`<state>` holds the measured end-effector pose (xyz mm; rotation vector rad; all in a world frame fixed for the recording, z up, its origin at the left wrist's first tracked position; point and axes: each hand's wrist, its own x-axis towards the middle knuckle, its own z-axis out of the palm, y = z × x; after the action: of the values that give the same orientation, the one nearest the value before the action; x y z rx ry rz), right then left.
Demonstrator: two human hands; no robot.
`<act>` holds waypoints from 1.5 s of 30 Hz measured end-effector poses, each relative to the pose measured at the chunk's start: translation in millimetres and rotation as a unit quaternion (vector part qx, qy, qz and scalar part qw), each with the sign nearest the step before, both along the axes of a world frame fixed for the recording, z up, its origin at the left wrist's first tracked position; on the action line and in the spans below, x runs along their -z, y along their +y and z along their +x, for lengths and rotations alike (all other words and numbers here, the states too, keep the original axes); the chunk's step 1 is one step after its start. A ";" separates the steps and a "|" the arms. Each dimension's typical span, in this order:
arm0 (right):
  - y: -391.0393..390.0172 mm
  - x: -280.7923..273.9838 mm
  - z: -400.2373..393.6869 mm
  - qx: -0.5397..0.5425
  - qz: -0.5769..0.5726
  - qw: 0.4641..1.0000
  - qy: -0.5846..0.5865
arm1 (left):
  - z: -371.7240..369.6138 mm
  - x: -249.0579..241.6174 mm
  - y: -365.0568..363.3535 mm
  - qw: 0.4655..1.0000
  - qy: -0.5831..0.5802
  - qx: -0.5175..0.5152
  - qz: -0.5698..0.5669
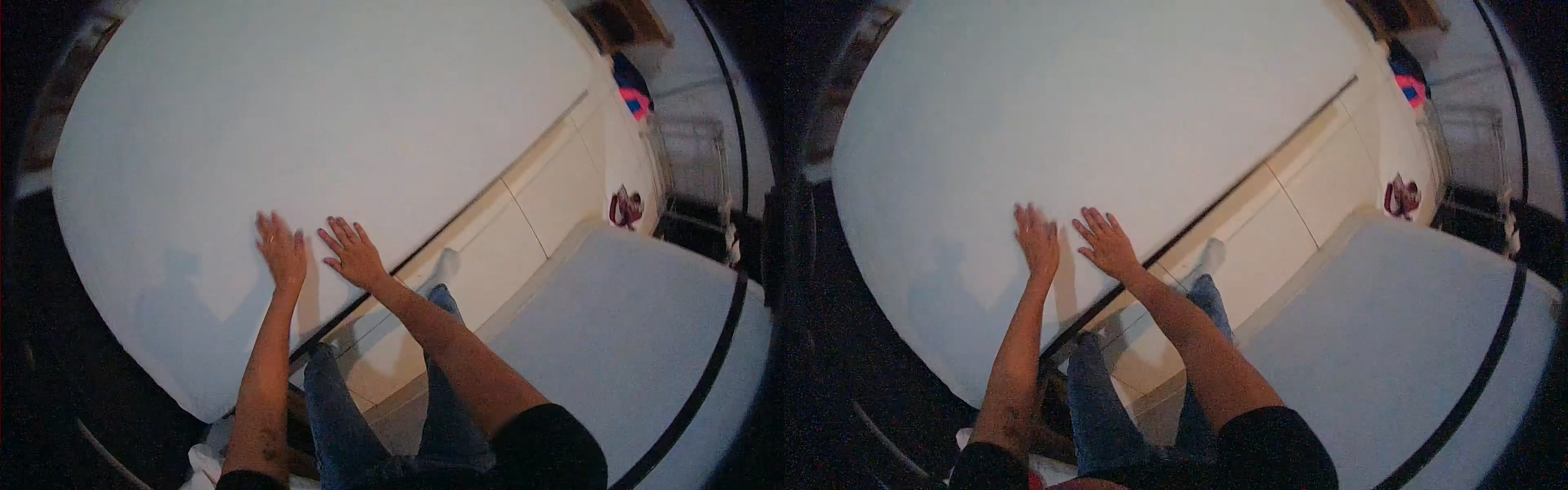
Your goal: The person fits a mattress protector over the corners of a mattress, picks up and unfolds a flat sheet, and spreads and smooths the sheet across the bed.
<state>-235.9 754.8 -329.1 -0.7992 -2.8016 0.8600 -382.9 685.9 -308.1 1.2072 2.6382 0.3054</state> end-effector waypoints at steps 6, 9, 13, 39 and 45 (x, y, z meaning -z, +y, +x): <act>218.4 4.2 175.3 0.131 0.070 0.985 -0.084 | 173.9 29.8 220.8 0.996 -0.087 0.027 -0.003; 324.1 4.9 233.8 0.310 0.094 0.940 -0.105 | 218.6 18.4 267.1 0.989 -0.095 0.019 -0.112; 440.6 73.4 302.6 0.530 -0.090 0.834 0.123 | 229.9 35.2 270.1 0.976 -0.081 0.007 -0.200; 708.0 77.1 397.9 0.495 -0.697 0.488 0.177 | 291.8 -5.6 737.1 0.975 -0.067 0.211 -0.026; 738.7 113.7 428.4 0.412 -0.616 0.671 0.011 | 346.0 34.2 869.3 0.984 0.008 -0.085 -0.157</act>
<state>192.5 1493.6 -442.7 -1.8373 -1.0538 2.3220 -36.9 1555.2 -342.3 0.8887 2.6768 -0.0929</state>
